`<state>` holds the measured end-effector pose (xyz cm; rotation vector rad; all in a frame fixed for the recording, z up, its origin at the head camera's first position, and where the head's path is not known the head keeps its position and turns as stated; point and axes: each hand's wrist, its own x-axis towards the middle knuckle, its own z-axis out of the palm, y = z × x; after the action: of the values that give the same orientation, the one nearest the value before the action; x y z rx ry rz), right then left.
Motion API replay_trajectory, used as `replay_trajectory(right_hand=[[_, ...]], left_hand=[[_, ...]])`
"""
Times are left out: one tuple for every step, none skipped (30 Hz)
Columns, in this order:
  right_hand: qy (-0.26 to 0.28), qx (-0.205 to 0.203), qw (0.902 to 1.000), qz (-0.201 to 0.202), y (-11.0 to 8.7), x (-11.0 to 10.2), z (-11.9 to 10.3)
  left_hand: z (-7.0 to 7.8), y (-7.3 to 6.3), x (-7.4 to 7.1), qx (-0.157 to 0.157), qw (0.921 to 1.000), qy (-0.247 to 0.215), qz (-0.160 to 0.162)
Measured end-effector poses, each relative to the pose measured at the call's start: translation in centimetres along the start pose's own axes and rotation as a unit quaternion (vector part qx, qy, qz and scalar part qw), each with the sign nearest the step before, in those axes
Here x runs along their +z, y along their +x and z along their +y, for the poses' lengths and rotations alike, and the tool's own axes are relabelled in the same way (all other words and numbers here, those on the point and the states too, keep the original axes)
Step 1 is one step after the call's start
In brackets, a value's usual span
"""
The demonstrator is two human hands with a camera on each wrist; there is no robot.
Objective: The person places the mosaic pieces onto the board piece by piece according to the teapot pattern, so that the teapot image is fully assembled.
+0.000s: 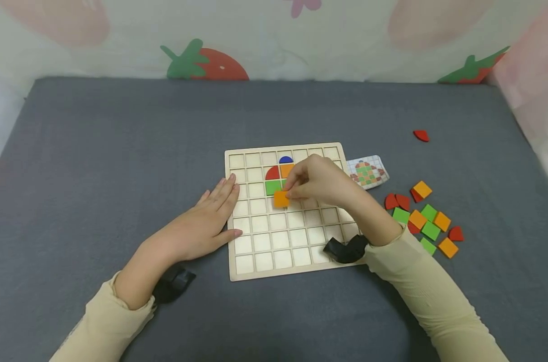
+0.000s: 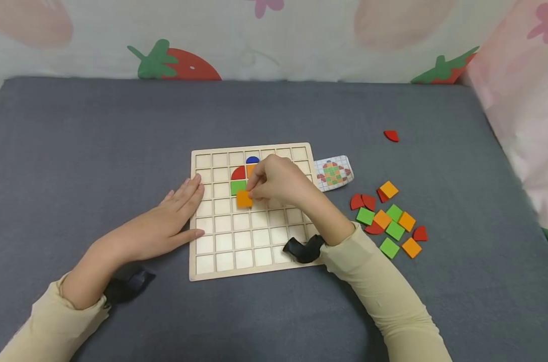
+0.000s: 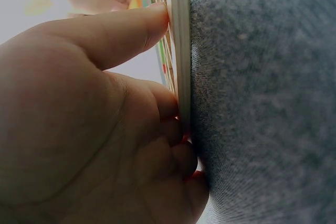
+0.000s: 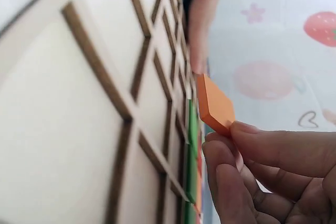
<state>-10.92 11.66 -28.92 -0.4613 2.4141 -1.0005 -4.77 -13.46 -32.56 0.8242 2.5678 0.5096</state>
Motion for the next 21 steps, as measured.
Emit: replay_trajectory(right_hand=[[-0.004,0.0,1.0,-0.003,0.1,0.11,0.02],[-0.007,0.002,0.9999,-0.007,0.18,0.21,0.02],[-0.011,0.003,0.9999,-0.011,0.26,0.3,0.0],[-0.017,0.004,0.9997,-0.015,0.34,0.38,-0.02],[-0.021,0.004,0.9996,-0.018,0.41,0.45,-0.05],[-0.026,0.005,0.9994,-0.022,0.48,0.51,-0.08],[-0.03,0.005,0.9992,-0.024,0.54,0.56,-0.12],[-0.035,0.006,0.9991,-0.025,0.59,0.62,-0.15],[-0.04,0.005,0.9989,-0.025,0.66,0.67,-0.19],[-0.043,0.005,0.9987,-0.025,0.71,0.72,-0.21],[-0.045,0.004,0.9987,-0.024,0.76,0.77,-0.22],[-0.047,0.004,0.9986,-0.024,0.8,0.82,-0.24],[-0.05,0.004,0.9985,-0.023,0.85,0.87,-0.27],[-0.052,0.005,0.9984,-0.023,0.91,0.91,-0.29],[-0.053,0.005,0.9983,-0.024,0.95,0.95,-0.31],[-0.055,0.005,0.9982,-0.024,0.98,0.98,-0.34],[-0.058,0.006,0.998,-0.025,1.02,1.01,-0.37],[-0.061,0.006,0.9978,-0.026,1.03,1.02,-0.4],[-0.064,0.007,0.9976,-0.026,1.03,1.03,-0.44],[-0.065,0.007,0.9975,-0.026,1.05,1.04,-0.45],[-0.067,0.006,0.9974,-0.026,1.05,1.05,-0.47]], left_hand=[[0.02,0.02,0.01,0.001,1.0,0.0,0.001],[0.04,0.05,0.02,0.001,1.0,0.0,0.001],[0.06,0.06,0.03,0.001,1.0,0.0,0.002],[0.08,0.08,0.03,0.002,1.0,0.0,0.003],[0.09,0.09,0.04,0.002,1.0,0.001,0.004],[0.09,0.1,0.06,0.002,1.0,0.002,0.005],[0.1,0.12,0.07,0.002,1.0,0.002,0.006],[0.09,0.13,0.08,0.002,1.0,0.002,0.006],[0.09,0.14,0.08,0.002,1.0,0.002,0.007],[0.08,0.14,0.09,0.002,1.0,0.002,0.007],[0.07,0.14,0.08,0.002,1.0,0.002,0.007],[0.07,0.13,0.08,0.001,1.0,0.002,0.007],[0.08,0.11,0.07,0.001,1.0,0.001,0.007],[0.08,0.1,0.07,0.001,1.0,0.001,0.006],[0.08,0.1,0.07,0.0,1.0,0.002,0.007],[0.09,0.09,0.07,0.0,1.0,0.002,0.007],[0.1,0.09,0.06,0.0,1.0,0.002,0.006],[0.11,0.06,0.05,-0.001,1.0,0.002,0.006],[0.11,0.07,0.04,-0.001,1.0,0.002,0.006],[0.11,0.07,0.04,-0.001,1.0,0.002,0.006],[0.11,0.06,0.03,-0.001,1.0,0.002,0.006]])
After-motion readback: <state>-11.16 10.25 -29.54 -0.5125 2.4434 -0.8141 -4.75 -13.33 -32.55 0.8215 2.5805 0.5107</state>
